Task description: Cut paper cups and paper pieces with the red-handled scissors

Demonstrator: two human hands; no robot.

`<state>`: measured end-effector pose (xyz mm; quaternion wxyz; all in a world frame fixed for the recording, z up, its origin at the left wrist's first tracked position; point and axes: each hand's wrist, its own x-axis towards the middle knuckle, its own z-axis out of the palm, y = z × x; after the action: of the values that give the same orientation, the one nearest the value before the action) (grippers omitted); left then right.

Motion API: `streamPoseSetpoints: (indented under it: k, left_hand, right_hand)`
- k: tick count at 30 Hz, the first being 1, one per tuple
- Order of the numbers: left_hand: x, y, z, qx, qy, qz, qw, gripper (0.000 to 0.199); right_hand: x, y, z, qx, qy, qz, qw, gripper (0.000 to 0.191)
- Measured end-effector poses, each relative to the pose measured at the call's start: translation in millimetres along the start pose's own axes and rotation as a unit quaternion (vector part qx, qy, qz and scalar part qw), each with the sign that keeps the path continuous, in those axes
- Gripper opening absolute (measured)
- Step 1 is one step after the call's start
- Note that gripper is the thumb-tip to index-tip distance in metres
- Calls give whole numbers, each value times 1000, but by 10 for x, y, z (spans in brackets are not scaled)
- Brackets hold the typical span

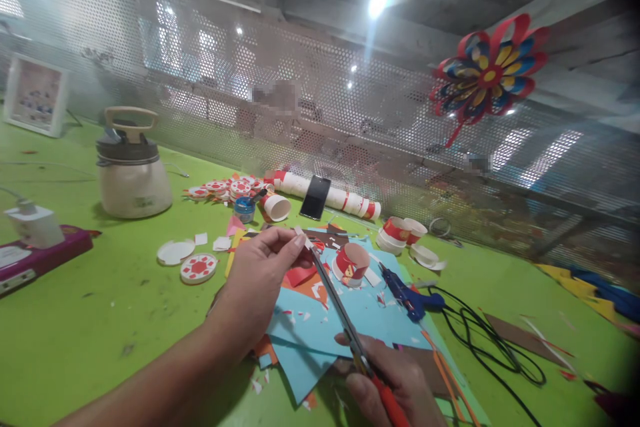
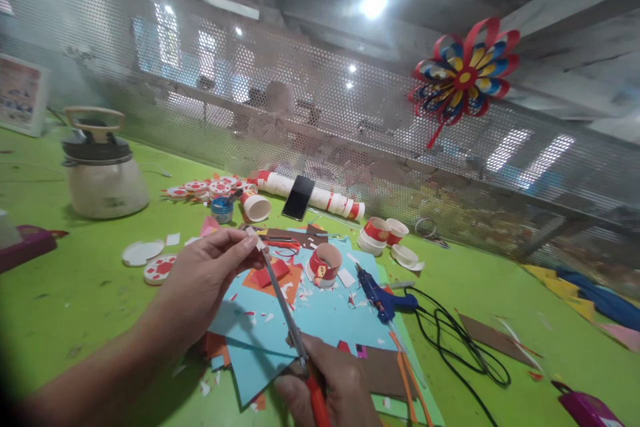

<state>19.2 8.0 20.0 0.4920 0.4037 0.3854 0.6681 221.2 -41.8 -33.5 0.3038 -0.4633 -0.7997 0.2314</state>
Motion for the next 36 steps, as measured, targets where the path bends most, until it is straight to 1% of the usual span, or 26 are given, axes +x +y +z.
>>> streamPoseSetpoints:
  k: [7,10,14,17,20,23,26,29,33,36]
  left_hand:
    - [15,-13,-17,2,-7,-2,1000,15]
    - [26,-16,-29,6,-8,-4,1000,16]
    - [55,-31,-49,16,-12,1,1000,17]
    - [92,-51,-72,25,-18,2,1000,18]
    - [124,-61,-99,28,-32,4,999,19]
    - [138,-60,-122,21,-43,-2,999,19]
    - [137,-51,-138,17,-53,-6,998,19]
    - [130,-32,-148,13,-62,-5,998,18]
    - [127,-1,-157,20,-77,-5,997,17]
    - [129,18,-168,23,-87,-7,996,17]
  right_hand:
    - [-3,-56,-33,-28,2,-12,1000,41]
    - [-3,-68,-33,-21,-4,-10,1000,40]
    - [15,-38,-18,5,-6,12,1000,51]
    - [31,8,-17,24,-26,21,999,63]
    - [30,40,-22,30,-38,25,999,70]
    - [11,40,-22,57,-42,36,997,72]
    - [-6,24,-21,63,-34,46,996,70]
    - [-6,14,-28,50,-30,32,998,69]
    - [6,9,-43,43,-37,13,998,74]
    - [6,2,-49,37,-29,8,999,73]
